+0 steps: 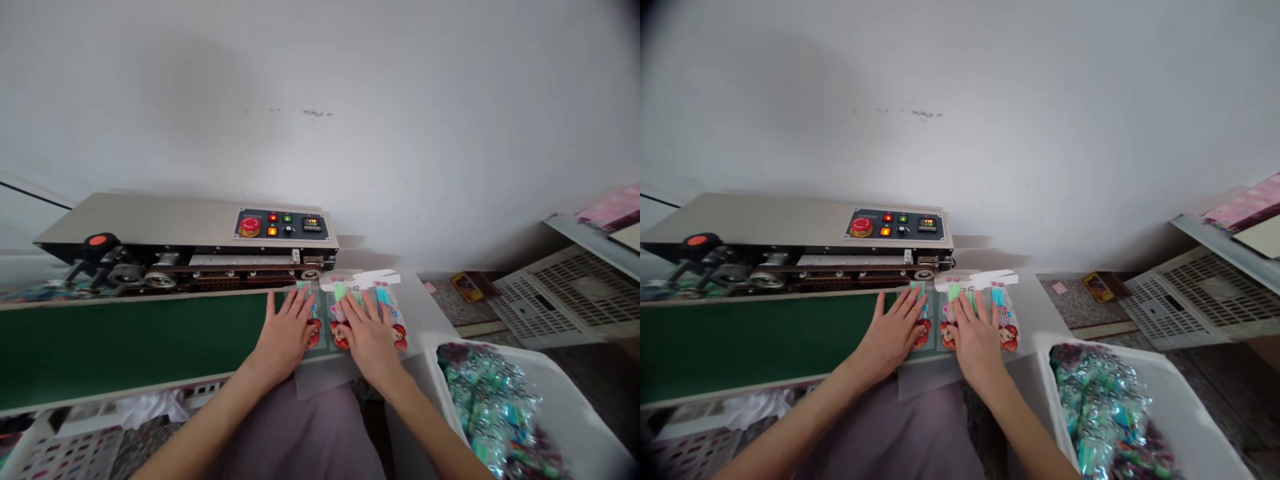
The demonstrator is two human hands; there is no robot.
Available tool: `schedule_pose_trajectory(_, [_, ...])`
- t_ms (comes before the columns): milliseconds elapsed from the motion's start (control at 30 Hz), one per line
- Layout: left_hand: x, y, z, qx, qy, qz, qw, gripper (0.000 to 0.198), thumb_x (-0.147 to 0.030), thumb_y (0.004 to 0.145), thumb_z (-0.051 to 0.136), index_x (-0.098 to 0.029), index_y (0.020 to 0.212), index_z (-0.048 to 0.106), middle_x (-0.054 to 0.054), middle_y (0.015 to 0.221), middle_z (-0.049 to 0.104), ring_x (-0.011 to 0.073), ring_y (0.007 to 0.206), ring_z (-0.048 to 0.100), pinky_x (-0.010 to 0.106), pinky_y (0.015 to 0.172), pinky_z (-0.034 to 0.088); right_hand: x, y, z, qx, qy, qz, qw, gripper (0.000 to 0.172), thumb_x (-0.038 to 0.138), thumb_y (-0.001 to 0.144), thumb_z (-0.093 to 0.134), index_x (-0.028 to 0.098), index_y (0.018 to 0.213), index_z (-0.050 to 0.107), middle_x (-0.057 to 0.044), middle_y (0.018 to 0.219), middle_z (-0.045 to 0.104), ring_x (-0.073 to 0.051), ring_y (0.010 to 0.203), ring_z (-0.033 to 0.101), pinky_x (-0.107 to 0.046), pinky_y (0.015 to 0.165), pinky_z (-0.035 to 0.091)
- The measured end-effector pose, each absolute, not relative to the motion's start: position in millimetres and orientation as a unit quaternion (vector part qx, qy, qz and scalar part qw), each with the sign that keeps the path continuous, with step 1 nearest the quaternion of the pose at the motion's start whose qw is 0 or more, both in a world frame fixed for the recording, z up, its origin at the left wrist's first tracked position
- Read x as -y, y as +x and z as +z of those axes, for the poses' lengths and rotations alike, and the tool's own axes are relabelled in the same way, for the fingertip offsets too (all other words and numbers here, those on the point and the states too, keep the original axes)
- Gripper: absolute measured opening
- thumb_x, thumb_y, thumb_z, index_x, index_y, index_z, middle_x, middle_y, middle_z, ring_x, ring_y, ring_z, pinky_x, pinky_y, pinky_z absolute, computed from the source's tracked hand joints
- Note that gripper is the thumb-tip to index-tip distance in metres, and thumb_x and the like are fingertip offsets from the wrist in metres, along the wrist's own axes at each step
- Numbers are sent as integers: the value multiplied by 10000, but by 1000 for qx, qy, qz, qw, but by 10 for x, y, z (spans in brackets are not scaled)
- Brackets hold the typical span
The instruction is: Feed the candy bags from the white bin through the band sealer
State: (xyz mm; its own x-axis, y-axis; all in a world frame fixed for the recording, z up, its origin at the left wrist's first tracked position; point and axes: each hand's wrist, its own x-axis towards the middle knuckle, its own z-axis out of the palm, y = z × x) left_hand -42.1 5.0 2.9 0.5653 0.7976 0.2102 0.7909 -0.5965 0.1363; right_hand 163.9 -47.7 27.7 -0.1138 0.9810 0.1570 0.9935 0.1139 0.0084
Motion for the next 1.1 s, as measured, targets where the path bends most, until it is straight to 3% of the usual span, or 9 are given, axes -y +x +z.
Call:
schedule_pose_trajectory(100, [-42,-470,168,-486,866,118,14,503,-355,1037,327,-179,1485,474,150,1579,417,350,1471,355,694,1190,141,412,1560,328,753,-652,-45,71,465,344,1032,385,213,1459,514,-61,1551,469,-335,1453,352,-621,1180,225])
schedule_pose_trajectory(167, [-31,-352,241,-471,873,121,25,499,-337,1049,291,-146,1460,500,159,1570,428,327,1467,368,673,1203,141,427,1621,344,743,-662,-57,79,459,324,1040,360,202,1453,518,-63,1544,480,-330,1436,378,-604,1177,236])
schedule_pose_trajectory(267, [-26,-68,218,-400,905,136,46,513,-369,1063,258,-174,1499,443,119,1600,389,281,1498,315,643,1218,144,505,1806,323,719,-686,-81,72,455,278,1038,335,185,1433,540,-85,1508,524,-332,1420,403,-586,1156,270])
schedule_pose_trajectory(467, [-38,-42,-20,-394,907,140,38,530,-417,1056,277,-222,1540,374,82,1656,268,284,1526,243,672,1199,151,508,1766,236,715,-692,-90,38,467,284,1017,400,160,1453,514,-112,1504,525,-359,1408,392,-589,1140,268])
schedule_pose_trajectory(600, [-16,-318,86,-459,882,108,23,508,-385,1042,335,-192,1495,461,115,1618,348,337,1497,303,698,1179,176,356,1478,329,692,-717,-74,43,491,372,1010,443,105,1410,539,-181,1415,589,-359,1195,537,-519,978,414])
schedule_pose_trajectory(700, [9,-280,239,-502,858,106,12,507,-391,1035,367,-157,1460,510,148,1589,395,363,1483,326,688,1188,168,349,1544,448,695,-712,-79,67,485,410,1013,428,132,1390,554,-166,1357,624,-322,1100,562,-453,910,439])
schedule_pose_trajectory(833, [68,139,313,-447,884,126,55,515,-420,1047,347,-171,1472,494,132,1585,408,320,1483,342,640,1203,214,525,2052,435,687,-715,-103,73,425,314,1029,349,178,1350,592,-127,1347,638,-298,1139,550,-421,895,436])
schedule_pose_trajectory(933, [92,398,242,-393,906,133,86,546,-478,1037,363,-195,1493,464,129,1599,385,336,1480,343,660,1175,261,647,2385,265,676,-725,-118,54,434,258,1015,336,186,1356,595,-115,1393,618,-308,1218,520,-454,950,425])
schedule_pose_trajectory(1100, [23,299,67,-354,920,142,86,514,-454,1052,321,-219,1487,459,106,1625,344,315,1508,284,691,1184,191,643,2367,95,683,-717,-126,68,457,274,1017,354,167,1421,540,-123,1469,554,-324,1306,453,-496,1036,380])
